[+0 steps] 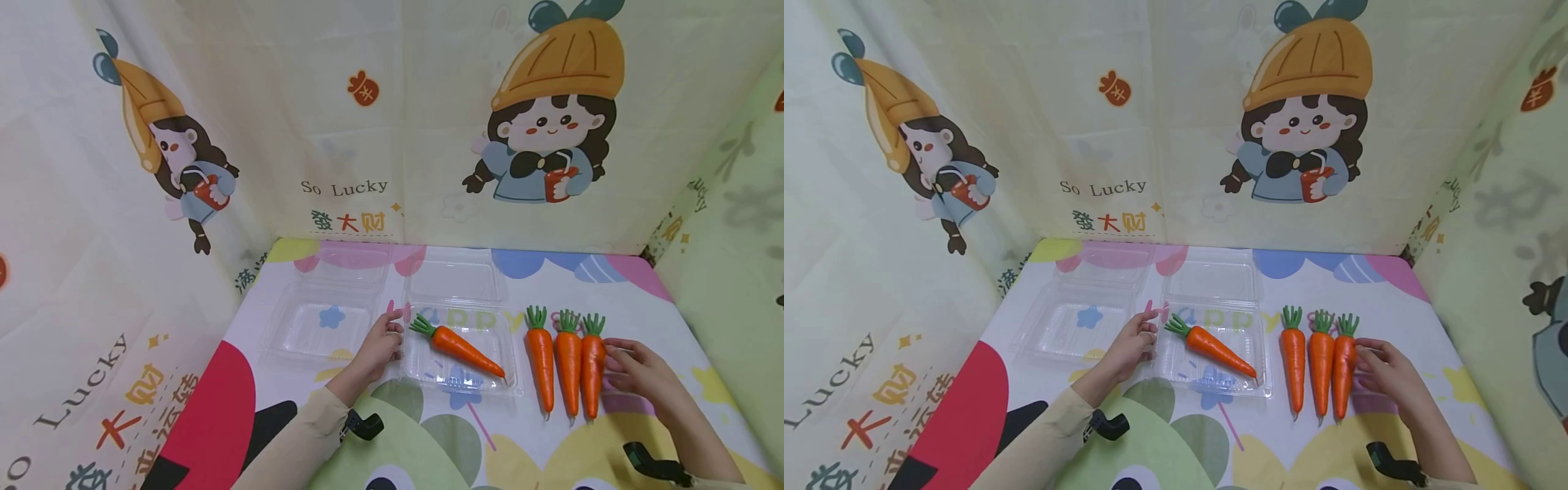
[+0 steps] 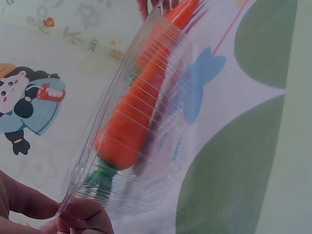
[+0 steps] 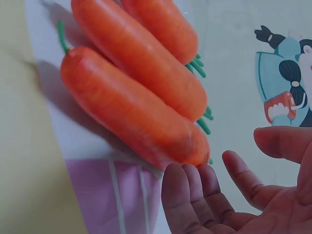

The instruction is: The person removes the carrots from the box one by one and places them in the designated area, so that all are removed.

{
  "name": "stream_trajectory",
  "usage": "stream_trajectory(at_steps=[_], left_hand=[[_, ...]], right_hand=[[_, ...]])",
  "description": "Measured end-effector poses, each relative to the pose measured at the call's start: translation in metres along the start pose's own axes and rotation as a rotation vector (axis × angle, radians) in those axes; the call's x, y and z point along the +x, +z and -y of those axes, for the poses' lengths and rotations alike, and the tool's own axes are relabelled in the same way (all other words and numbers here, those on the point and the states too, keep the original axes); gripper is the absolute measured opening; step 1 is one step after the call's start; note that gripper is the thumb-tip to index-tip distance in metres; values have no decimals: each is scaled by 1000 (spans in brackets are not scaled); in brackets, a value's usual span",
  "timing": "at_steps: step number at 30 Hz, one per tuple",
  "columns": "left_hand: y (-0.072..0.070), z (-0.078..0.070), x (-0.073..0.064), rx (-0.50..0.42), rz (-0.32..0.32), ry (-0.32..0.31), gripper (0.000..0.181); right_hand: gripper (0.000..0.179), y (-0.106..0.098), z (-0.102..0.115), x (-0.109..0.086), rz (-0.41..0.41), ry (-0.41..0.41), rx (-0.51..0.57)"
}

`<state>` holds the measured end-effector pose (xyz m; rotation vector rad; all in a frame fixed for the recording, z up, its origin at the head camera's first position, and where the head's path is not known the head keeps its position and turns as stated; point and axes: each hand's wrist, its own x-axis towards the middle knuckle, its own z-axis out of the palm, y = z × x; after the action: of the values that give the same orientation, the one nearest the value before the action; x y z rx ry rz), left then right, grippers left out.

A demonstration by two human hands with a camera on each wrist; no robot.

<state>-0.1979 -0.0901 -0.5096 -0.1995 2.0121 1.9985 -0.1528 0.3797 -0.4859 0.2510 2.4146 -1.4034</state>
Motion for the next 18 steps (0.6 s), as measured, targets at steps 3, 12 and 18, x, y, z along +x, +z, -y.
stream_trajectory(at_steps=[3, 12, 18], left_hand=[[0, -1, 0, -2, 2, -1, 60], [1, -1, -1, -4, -3, -8, 62], [0, 0, -1, -8, -2, -10, 61]], right_hand=[[67, -1, 2, -2, -7, -11, -29], [68, -1, 8, -3, -7, 7, -42], [67, -1, 12, -3, -26, -18, -66]])
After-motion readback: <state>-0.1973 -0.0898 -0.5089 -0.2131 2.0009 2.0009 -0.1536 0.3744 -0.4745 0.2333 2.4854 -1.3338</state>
